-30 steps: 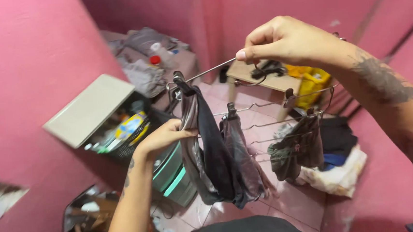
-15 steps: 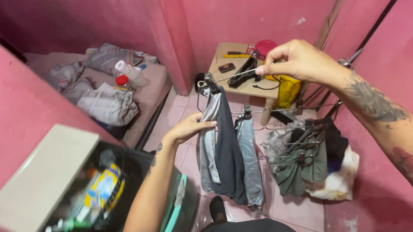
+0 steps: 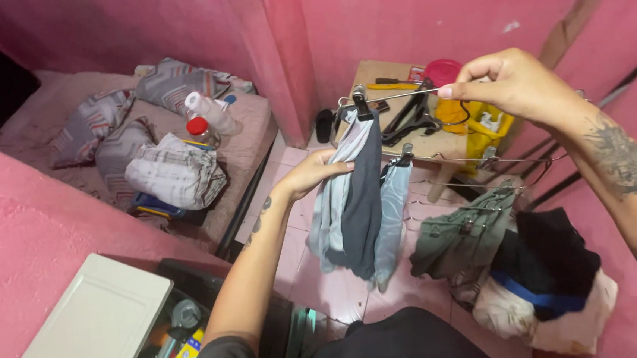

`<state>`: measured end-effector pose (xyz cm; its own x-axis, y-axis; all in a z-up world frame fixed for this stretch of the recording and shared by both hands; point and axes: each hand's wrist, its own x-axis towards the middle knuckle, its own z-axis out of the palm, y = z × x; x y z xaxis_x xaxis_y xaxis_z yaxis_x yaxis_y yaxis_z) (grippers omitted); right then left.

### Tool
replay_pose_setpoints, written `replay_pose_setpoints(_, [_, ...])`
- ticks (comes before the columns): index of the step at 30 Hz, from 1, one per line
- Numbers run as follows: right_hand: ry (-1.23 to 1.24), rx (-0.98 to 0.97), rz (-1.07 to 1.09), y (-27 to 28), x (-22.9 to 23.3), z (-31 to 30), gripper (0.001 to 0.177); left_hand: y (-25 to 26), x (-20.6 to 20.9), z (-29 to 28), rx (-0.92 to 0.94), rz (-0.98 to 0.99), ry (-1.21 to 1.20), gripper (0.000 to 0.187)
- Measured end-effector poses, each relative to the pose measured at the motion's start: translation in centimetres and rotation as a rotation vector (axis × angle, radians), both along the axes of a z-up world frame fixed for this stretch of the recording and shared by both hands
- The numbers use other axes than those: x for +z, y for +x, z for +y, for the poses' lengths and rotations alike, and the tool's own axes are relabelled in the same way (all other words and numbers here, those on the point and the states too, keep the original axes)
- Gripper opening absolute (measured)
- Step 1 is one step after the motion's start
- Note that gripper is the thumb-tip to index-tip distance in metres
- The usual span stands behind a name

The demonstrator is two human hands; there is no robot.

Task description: The recorder is seen organizing and folding various pieces of clothing in a bedroom environment.

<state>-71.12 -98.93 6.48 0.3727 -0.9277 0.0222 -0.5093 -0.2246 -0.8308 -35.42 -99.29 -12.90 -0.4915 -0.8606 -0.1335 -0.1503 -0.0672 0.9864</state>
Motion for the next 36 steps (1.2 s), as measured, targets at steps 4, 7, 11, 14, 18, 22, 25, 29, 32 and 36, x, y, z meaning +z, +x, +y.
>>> replay_pose_setpoints(4, [-0.016, 0.074, -0.022, 0.2, -1.2, -4.7, 0.027, 0.2, 0.2, -2.6, 0.043, 0.034, 0.029, 0.038])
replay_pose_setpoints(7, [-0.023, 0.088, 0.052, 1.1, -1.1, -7.3, 0.029, 0.4, -0.2, -3.9, 0.144, -0.008, -0.036, 0.048])
replay_pose_setpoints(11, [0.029, 0.173, -0.001, 1.4, 0.2, -11.9, 0.029, 0.0, 0.3, -5.4, 0.299, -0.013, -0.178, 0.062])
replay_pose_setpoints(14, [-0.005, 0.247, 0.006, 0.8, 0.4, -15.6, 0.030, -1.4, 0.9, -5.9, 0.406, 0.006, -0.222, 0.058])
replay_pose_setpoints(18, [-0.100, 0.285, 0.097, 2.2, -0.1, -19.4, 0.028, -0.9, -1.4, -7.0, 0.490, 0.088, -0.206, 0.036])
replay_pose_setpoints(22, [-0.132, 0.388, 0.100, 5.2, 0.0, -21.5, 0.025, -0.4, -2.2, -6.6, 0.617, 0.096, -0.242, 0.031])
replay_pose_setpoints(25, [-0.029, 0.393, 0.088, 7.5, -0.4, -22.9, 0.026, 1.2, -3.6, -6.5, 0.631, 0.143, -0.176, 0.029])
replay_pose_setpoints(29, [-0.035, 0.475, 0.117, 11.2, -1.9, -25.6, 0.026, 4.2, -4.3, -6.1, 0.642, 0.137, -0.145, 0.029])
replay_pose_setpoints(32, [-0.094, 0.538, 0.101, 14.5, -2.4, -26.6, 0.025, 7.3, -4.6, -5.9, 0.655, 0.126, -0.116, 0.031])
replay_pose_setpoints(36, [-0.066, 0.628, -0.006, 19.3, -2.9, -29.0, 0.025, 11.1, -1.7, -6.2, 0.730, 0.096, -0.099, 0.033])
